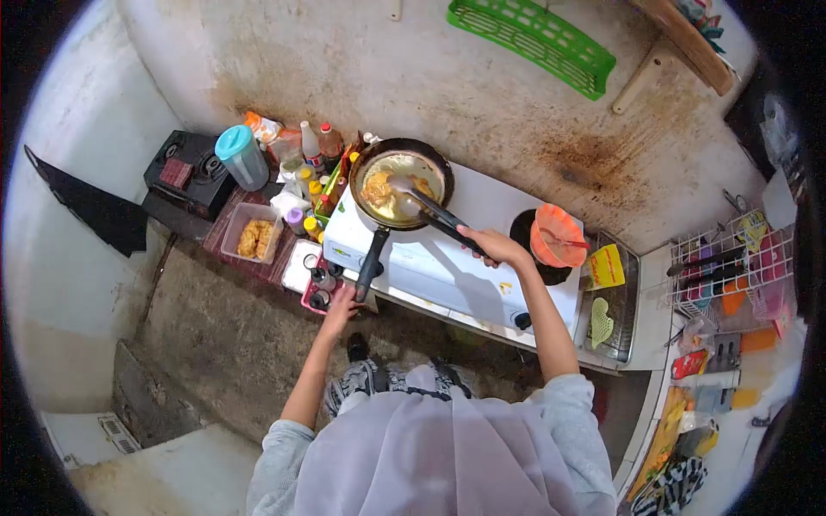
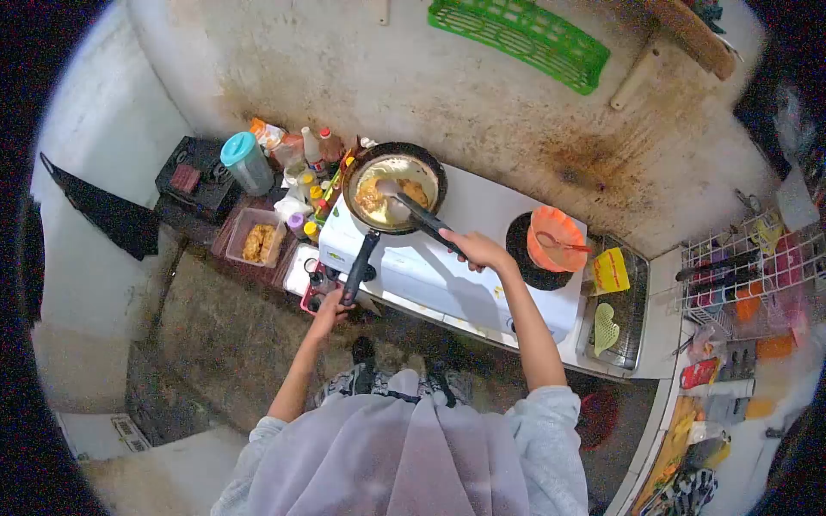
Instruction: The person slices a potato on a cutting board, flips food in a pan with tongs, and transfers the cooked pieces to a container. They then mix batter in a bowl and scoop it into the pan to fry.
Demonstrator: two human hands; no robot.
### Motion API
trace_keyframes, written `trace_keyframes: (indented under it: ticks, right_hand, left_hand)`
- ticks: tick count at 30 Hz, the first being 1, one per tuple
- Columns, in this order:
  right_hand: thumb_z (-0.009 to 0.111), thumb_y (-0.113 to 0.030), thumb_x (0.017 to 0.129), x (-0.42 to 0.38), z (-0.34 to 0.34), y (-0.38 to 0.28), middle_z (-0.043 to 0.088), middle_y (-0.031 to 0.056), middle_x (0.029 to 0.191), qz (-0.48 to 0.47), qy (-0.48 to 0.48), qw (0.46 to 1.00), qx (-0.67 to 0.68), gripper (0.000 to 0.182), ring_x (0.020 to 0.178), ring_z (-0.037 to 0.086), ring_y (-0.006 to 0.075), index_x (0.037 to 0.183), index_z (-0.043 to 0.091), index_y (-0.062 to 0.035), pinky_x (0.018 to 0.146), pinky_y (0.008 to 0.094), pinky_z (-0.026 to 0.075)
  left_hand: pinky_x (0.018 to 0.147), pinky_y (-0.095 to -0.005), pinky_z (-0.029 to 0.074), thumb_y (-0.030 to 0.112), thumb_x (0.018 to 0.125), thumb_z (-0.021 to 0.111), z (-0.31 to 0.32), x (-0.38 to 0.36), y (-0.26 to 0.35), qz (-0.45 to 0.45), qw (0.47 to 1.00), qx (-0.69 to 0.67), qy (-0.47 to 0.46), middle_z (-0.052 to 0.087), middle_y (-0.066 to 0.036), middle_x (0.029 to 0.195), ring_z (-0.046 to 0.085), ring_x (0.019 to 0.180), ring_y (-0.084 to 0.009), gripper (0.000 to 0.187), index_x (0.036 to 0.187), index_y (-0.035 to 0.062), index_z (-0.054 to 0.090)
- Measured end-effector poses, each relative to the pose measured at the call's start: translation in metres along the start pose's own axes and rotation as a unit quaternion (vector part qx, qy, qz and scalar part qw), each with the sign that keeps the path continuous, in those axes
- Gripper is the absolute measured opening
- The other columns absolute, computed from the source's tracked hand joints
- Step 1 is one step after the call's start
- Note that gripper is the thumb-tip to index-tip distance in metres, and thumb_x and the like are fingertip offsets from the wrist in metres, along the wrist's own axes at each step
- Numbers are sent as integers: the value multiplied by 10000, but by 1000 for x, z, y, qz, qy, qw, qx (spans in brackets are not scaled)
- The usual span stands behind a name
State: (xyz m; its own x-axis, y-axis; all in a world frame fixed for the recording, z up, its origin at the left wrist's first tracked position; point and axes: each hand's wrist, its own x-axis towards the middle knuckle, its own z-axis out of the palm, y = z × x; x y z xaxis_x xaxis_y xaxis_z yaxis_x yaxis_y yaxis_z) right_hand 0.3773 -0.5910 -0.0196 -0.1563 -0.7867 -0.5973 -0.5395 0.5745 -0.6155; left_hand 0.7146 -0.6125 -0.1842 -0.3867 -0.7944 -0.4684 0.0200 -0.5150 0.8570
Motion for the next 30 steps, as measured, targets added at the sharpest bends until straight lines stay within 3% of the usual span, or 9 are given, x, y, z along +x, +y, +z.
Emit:
trace_keyframes:
  ticks: [3,5,9,11,12,22,25,28,30]
  right_hand:
    - [383,-673,717,24,4,-28,484,70,567,13,-6,999,-33,700,385,456,136,702,528,12,345,275,362]
    - [382,-669,718,32,9,-41,489,82,569,24,-12,999,-34,702,390,461,140,712,527,18,350,281,367]
    - [387,-582,768,32,16,-60,518,113,604,47,3,999,2,633,375,457,152,796,534,33,348,286,369]
    - [369,-613,758,32,18,-64,437,24,556,57,19,998,-8,633,382,423,123,811,586,-20,340,250,343]
    - [413,-553,772,33,20,-65,502,98,577,47,33,998,0,607,358,449,166,781,546,39,340,290,362]
    - [488,-567,710,41,40,-49,492,69,518,26,107,992,-63,570,372,468,170,721,594,-8,373,301,374]
    - [498,-544,723,29,34,-50,519,71,537,48,143,980,-129,535,462,535,188,797,620,-29,428,301,421]
    - [507,-536,708,8,30,-60,605,168,716,12,241,947,-211,551,724,586,330,915,614,-37,684,359,451]
    - [499,-555,708,0,30,-68,609,164,760,23,245,938,-242,558,763,588,311,949,611,-65,701,373,456]
  left_hand:
    - [774,-281,385,425,855,410,8,-9,40,-4,985,142,-103,553,-27,987,526,888,-142,481,1144,41,420]
    - [751,-235,397,285,882,429,-1,8,26,17,978,98,-185,563,-53,959,525,869,-121,331,1081,21,448]
    - [769,-249,404,257,883,431,-3,6,39,27,966,138,-217,569,-75,913,522,834,-127,305,1022,-14,455]
    - [781,-253,392,262,875,447,-7,11,39,27,962,145,-228,575,-70,901,522,839,-129,304,1004,-12,472]
    - [781,-253,392,262,875,447,-9,13,40,27,961,146,-233,575,-70,901,522,839,-129,304,1004,-12,472]
    - [793,-252,375,284,850,493,-15,24,31,46,951,165,-256,584,-58,891,512,844,-121,312,975,-3,496]
    - [791,-255,374,288,849,495,-16,30,24,46,951,155,-263,583,-57,892,508,843,-121,313,970,-1,495]
    - [791,-258,372,292,848,497,-16,29,26,45,951,149,-265,581,-56,895,504,846,-122,316,972,1,493]
    - [792,-260,371,293,848,497,-16,28,28,42,951,148,-267,580,-56,896,502,849,-123,319,975,2,491]
